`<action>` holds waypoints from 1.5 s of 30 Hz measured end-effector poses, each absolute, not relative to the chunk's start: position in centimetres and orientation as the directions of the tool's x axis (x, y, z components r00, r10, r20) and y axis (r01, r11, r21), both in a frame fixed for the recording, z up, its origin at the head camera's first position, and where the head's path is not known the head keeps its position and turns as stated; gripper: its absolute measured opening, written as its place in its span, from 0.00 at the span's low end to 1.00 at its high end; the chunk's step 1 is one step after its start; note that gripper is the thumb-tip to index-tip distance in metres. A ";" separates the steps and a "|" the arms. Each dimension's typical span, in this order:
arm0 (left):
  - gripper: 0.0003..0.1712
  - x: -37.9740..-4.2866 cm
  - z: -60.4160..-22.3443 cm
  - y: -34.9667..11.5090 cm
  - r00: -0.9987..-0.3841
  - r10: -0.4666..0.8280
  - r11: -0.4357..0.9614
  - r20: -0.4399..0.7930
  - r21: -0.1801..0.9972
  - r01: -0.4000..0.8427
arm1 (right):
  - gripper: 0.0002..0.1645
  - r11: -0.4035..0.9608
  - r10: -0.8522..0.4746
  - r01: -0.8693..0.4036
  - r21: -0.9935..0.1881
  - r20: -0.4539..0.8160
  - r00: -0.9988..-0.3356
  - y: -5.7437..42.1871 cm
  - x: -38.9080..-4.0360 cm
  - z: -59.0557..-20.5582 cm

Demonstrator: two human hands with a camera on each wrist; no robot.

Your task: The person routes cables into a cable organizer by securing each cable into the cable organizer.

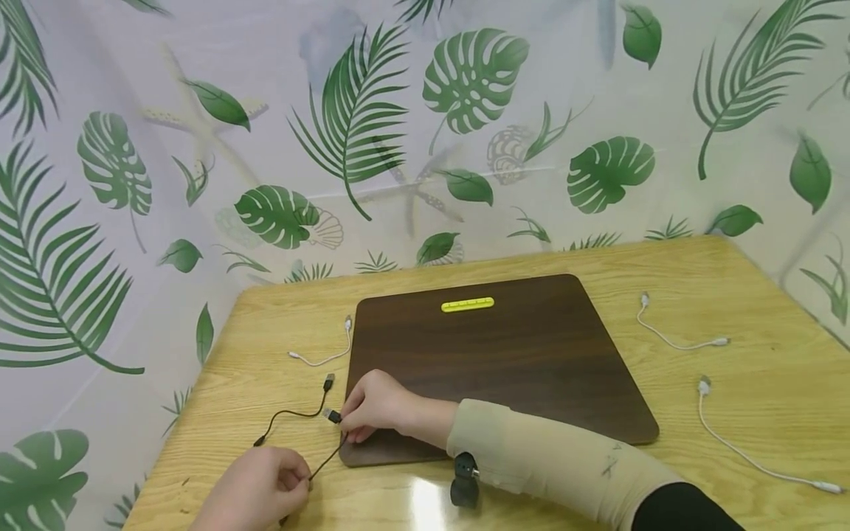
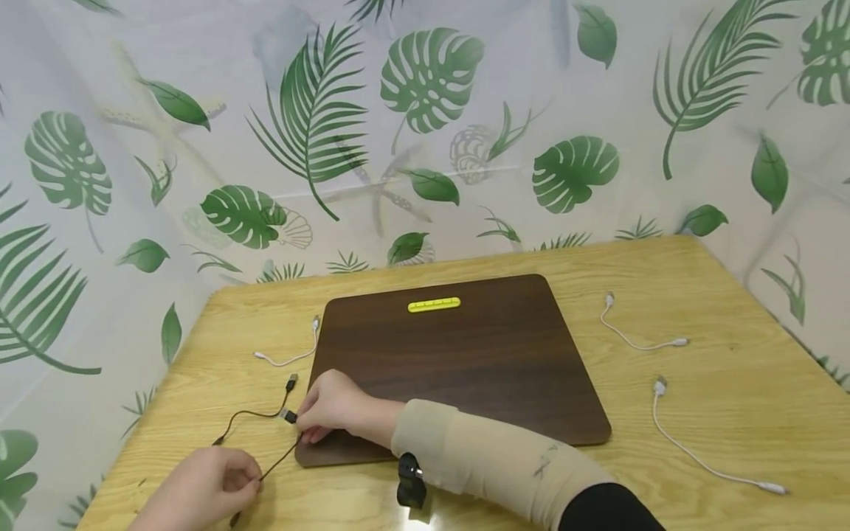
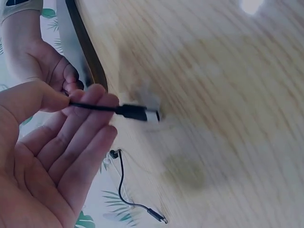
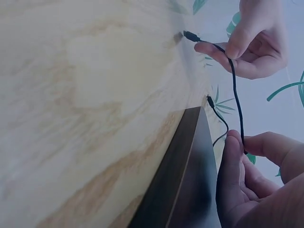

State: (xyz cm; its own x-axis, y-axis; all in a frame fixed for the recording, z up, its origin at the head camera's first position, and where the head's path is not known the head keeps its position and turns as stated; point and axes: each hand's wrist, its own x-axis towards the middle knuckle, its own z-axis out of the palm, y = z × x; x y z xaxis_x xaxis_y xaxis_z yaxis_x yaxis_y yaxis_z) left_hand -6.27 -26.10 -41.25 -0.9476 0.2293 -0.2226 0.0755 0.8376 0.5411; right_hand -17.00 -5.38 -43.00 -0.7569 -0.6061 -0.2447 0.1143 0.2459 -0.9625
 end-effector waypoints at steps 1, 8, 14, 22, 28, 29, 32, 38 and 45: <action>0.05 -6.3 -41.2 -26.1 -0.945 0.238 0.828 -0.223 0.555 0.077 | 0.04 0.243 -0.607 0.118 -0.963 -0.246 -0.756 -5.2 -17.1 -43.0; 0.01 -7.1 -41.1 -25.9 -0.926 0.288 0.747 -0.243 0.663 0.058 | 0.03 0.257 -0.596 0.160 -0.953 -0.286 -0.750 -4.1 -17.8 -42.8; 0.02 -7.5 -41.4 -25.3 -0.918 0.342 0.700 -0.202 0.707 0.105 | 0.05 0.252 -0.590 0.227 -0.941 -0.335 -0.735 -3.2 -18.4 -42.6; 0.04 -8.5 -41.1 -24.3 -0.913 0.364 0.704 -0.183 0.696 0.142 | 0.06 0.261 -0.570 0.248 -0.933 -0.356 -0.740 -2.3 -19.3 -42.2; 0.03 -9.6 -40.5 -23.4 -0.901 0.376 0.690 -0.214 0.714 0.118 | 0.06 0.270 -0.533 0.273 -0.923 -0.379 -0.757 -1.5 -19.9 -41.9; 0.03 -9.8 -40.5 -23.3 -0.898 0.382 0.684 -0.217 0.721 0.116 | 0.07 0.265 -0.530 0.279 -0.923 -0.382 -0.758 -1.4 -20.1 -41.8; 0.05 -10.3 -40.4 -23.0 -0.891 0.394 0.660 -0.227 0.744 0.102 | 0.08 0.242 -0.526 0.304 -0.921 -0.389 -0.756 -1.1 -20.4 -41.8; 0.05 -11.7 -40.5 -22.9 -0.870 0.413 0.576 -0.268 0.817 0.022 | 0.11 0.202 -0.522 0.369 -0.907 -0.418 -0.743 -0.2 -21.4 -41.8; 0.08 -13.1 -40.9 -22.7 -0.855 0.415 0.481 -0.312 0.873 -0.086 | 0.13 0.150 -0.526 0.419 -0.895 -0.431 -0.733 0.8 -22.4 -41.6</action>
